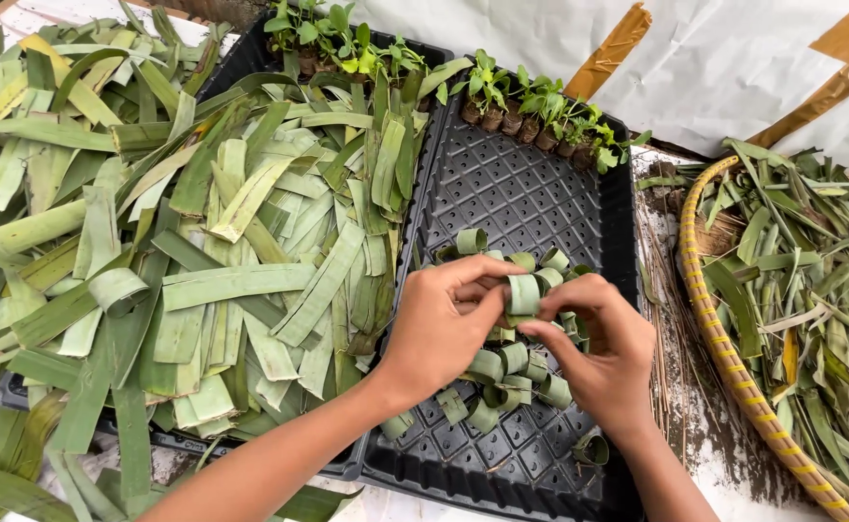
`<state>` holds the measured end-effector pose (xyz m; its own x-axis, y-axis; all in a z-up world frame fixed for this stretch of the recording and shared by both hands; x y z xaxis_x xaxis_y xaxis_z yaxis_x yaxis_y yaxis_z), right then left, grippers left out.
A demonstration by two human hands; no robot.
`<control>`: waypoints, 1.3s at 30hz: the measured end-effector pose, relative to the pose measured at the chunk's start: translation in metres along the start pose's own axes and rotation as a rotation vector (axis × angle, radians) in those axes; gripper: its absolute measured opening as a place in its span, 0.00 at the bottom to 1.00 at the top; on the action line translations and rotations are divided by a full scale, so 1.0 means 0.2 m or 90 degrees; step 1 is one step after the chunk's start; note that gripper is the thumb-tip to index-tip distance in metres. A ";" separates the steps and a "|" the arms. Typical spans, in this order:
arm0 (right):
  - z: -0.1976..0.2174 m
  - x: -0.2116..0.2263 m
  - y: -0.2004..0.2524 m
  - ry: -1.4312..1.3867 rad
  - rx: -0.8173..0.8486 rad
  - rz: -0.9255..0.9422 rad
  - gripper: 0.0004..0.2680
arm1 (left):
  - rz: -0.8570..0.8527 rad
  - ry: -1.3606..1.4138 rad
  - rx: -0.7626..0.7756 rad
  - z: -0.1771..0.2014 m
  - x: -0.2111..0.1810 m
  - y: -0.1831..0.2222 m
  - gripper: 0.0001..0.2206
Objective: The person constructs small cylindrical containers for seedlings by rolling long green leaves and securing them, then placing them into a black plastic tray.
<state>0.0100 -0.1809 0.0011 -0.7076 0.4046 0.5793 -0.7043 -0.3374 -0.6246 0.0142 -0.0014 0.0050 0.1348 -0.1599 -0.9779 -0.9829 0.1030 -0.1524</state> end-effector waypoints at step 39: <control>0.08 -0.34 0.32 0.620 0.346 -0.071 0.03 | -0.107 -0.039 -0.010 -0.04 0.11 0.05 0.01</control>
<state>0.0117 -0.2438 -0.0692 -0.4600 0.8678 -0.1881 -0.8609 -0.4877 -0.1447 0.0071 -0.0118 -0.0171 0.3047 -0.1138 -0.9456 -0.9475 0.0647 -0.3131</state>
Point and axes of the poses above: each hand's wrist, its own y-axis away from the middle knuckle, its own z-axis out of the back of the hand, x = y × z, the point moved 1 cm from there along -y, towards the middle knuckle, and after that the axes turned 3 degrees about -z, right-handed, at the moved point
